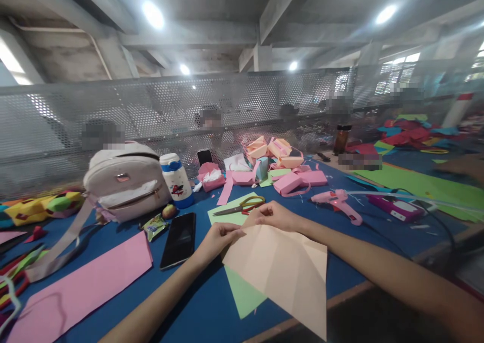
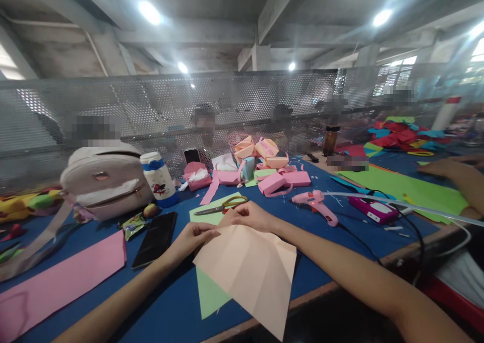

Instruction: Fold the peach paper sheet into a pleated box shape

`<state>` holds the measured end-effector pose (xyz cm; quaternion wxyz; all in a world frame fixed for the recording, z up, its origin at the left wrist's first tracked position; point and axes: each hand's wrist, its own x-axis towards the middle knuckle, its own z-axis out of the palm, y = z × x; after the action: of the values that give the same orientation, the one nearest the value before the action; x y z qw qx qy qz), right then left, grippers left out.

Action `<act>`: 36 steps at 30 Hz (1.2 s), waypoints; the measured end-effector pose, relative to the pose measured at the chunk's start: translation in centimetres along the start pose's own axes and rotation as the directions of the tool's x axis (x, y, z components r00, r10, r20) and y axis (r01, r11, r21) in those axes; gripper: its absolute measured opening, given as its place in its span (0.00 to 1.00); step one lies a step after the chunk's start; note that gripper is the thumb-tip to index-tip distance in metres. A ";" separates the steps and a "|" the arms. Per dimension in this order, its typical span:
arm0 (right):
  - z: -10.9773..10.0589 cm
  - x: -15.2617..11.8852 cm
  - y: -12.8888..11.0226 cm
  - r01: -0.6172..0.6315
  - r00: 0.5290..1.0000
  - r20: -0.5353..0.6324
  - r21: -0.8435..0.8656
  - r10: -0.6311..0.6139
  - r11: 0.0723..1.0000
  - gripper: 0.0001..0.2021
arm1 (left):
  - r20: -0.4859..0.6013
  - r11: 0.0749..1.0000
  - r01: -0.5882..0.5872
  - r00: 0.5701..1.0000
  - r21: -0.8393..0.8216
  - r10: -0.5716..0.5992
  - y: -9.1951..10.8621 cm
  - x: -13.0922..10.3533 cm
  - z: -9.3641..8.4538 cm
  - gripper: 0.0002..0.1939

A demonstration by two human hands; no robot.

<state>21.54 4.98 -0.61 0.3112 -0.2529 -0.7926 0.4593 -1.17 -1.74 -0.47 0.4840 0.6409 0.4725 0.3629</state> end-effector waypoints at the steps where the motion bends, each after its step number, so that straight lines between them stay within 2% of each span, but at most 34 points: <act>1: 0.0 0.0 0.0 0.008 1.000 -0.001 -0.002 -0.008 1.000 0.20 | 0.008 1.000 0.002 1.000 0.002 -0.002 0.0 0.0 -0.1 0.22; 8: 0.2 -0.1 -0.1 0.056 0.998 -0.010 -0.010 -0.056 0.998 0.25 | 0.045 0.999 0.013 0.999 0.045 -0.015 -0.1 0.0 -0.4 0.26; 15: 0.3 -0.1 0.0 0.055 0.998 0.016 -0.021 -0.055 0.998 0.25 | -0.023 0.991 -0.006 1.000 0.135 0.010 -0.8 0.1 -0.1 0.26; 24: 0.7 -0.2 0.2 -0.007 0.997 0.080 -0.054 0.011 0.999 0.21 | -0.123 0.974 -0.032 0.990 0.225 0.061 -0.9 0.2 0.0 0.24; 31: 1.0 -0.5 -0.8 -0.004 0.994 0.112 -0.041 0.009 0.999 0.21 | -0.119 0.959 -0.045 0.990 0.279 0.081 -1.4 0.1 -0.1 0.18; 36: 1.0 -0.5 -0.8 0.004 0.993 0.117 -0.044 0.001 0.999 0.21 | -0.096 0.954 -0.056 0.992 0.294 0.088 -1.4 0.2 0.0 0.18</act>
<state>21.10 3.72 -0.40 0.2591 -0.2317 -0.8195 0.4556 -1.53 -1.46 -1.84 0.3447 0.7014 0.5224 0.3410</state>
